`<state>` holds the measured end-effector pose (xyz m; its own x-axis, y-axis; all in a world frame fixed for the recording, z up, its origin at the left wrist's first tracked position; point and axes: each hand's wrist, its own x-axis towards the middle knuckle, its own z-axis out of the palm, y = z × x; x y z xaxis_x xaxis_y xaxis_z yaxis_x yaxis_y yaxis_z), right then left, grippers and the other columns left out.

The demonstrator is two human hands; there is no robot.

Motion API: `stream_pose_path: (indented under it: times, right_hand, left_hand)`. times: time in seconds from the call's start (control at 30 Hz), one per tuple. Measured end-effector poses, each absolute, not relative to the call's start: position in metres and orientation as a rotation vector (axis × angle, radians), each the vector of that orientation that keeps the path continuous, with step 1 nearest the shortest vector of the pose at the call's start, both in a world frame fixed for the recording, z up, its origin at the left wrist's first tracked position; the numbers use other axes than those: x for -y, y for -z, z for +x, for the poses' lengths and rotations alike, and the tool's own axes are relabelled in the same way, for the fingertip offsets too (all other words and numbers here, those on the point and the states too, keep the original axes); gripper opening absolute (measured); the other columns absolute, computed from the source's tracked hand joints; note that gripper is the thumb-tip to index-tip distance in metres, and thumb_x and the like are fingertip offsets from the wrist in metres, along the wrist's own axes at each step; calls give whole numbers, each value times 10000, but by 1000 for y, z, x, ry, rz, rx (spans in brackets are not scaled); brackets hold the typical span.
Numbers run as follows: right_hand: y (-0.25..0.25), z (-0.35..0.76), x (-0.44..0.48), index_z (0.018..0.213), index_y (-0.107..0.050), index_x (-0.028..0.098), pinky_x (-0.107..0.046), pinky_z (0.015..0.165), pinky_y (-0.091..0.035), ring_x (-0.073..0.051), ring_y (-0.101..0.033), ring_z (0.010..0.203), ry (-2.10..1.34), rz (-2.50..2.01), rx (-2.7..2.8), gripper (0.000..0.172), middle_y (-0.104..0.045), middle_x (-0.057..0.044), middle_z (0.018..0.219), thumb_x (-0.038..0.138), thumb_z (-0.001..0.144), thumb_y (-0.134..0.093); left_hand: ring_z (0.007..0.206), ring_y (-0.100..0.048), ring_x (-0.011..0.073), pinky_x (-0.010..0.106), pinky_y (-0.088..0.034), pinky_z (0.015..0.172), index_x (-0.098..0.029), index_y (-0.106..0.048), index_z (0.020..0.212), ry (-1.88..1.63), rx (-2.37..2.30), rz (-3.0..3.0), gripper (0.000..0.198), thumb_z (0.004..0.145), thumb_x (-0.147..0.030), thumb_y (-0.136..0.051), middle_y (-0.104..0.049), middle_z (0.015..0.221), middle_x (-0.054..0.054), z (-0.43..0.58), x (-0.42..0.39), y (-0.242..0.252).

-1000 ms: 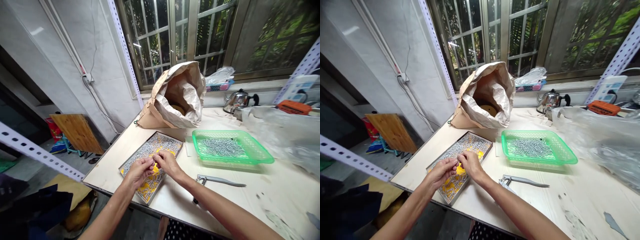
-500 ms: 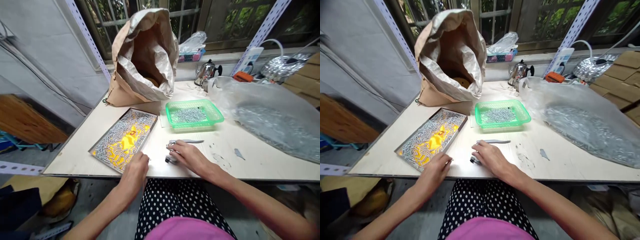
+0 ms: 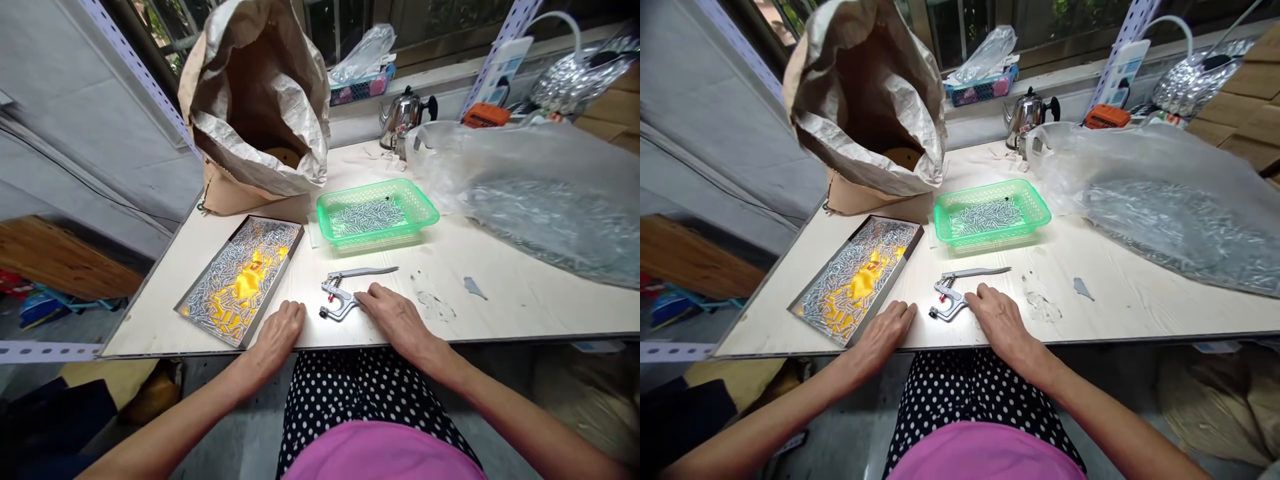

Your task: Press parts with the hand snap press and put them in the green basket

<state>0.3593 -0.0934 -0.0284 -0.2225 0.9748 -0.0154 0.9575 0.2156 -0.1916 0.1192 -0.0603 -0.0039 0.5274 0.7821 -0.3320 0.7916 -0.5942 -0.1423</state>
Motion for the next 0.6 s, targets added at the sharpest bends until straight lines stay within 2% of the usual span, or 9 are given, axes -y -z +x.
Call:
stream_pose_path:
  times: [0.07,0.13,0.23,0.33,0.4,0.5,0.6]
  right_hand:
    - [28,363,92,979,-615,213,-269,615,-323,-153,-549,782,-257,-1835,2389,200,-575,-41,911,148,964,-426]
    - [29,368,91,941,-612,199,-271,626,-322,-150,-535,773,-254,-1764,2422,189,-582,-39,887,125,953,-439]
    - [30,375,88,935,-611,191,-279,657,-332,-156,-523,791,-244,-1640,2466,181,-592,-43,889,105,939,-451]
    - [30,380,84,962,-611,190,-292,687,-339,-163,-514,808,-242,-1556,2506,180,-590,-47,902,114,940,-450]
    - [30,381,81,949,-609,187,-299,690,-336,-160,-502,792,-241,-1523,2538,181,-584,-46,898,120,945,-441]
    - [30,377,79,920,-604,187,-308,689,-326,-159,-487,775,-229,-1473,2580,184,-577,-43,888,124,952,-433]
    - [31,372,79,911,-598,194,-310,688,-313,-163,-481,783,-198,-1467,2573,163,-572,-41,898,137,954,-451]
  left_hand:
    - [990,-557,225,299,-489,760,-159,-562,1102,573,-1369,2702,297,896,-43,-382,-605,1060,111,119,58,2]
    - [973,-568,232,312,-484,764,-154,-597,1001,528,-1337,2658,250,884,-50,-403,-618,1034,115,118,54,1]
    - [901,-598,216,309,-476,768,-160,-626,854,183,-1370,2484,179,890,-128,-454,-650,950,99,115,48,4]
    - [662,-597,158,258,-474,623,-164,-632,814,-185,-1478,1934,168,863,-299,-544,-653,743,44,118,44,10]
    - [528,-545,120,231,-443,513,-154,-625,814,-291,-1486,1529,242,795,-396,-618,-633,666,17,126,42,12]
    - [488,-511,87,203,-405,461,-135,-631,797,-388,-1462,1244,357,680,-463,-714,-629,654,12,138,43,11]
    - [464,-476,71,186,-360,435,-122,-647,734,-384,-1490,1198,349,643,-443,-750,-592,575,-7,145,46,9]
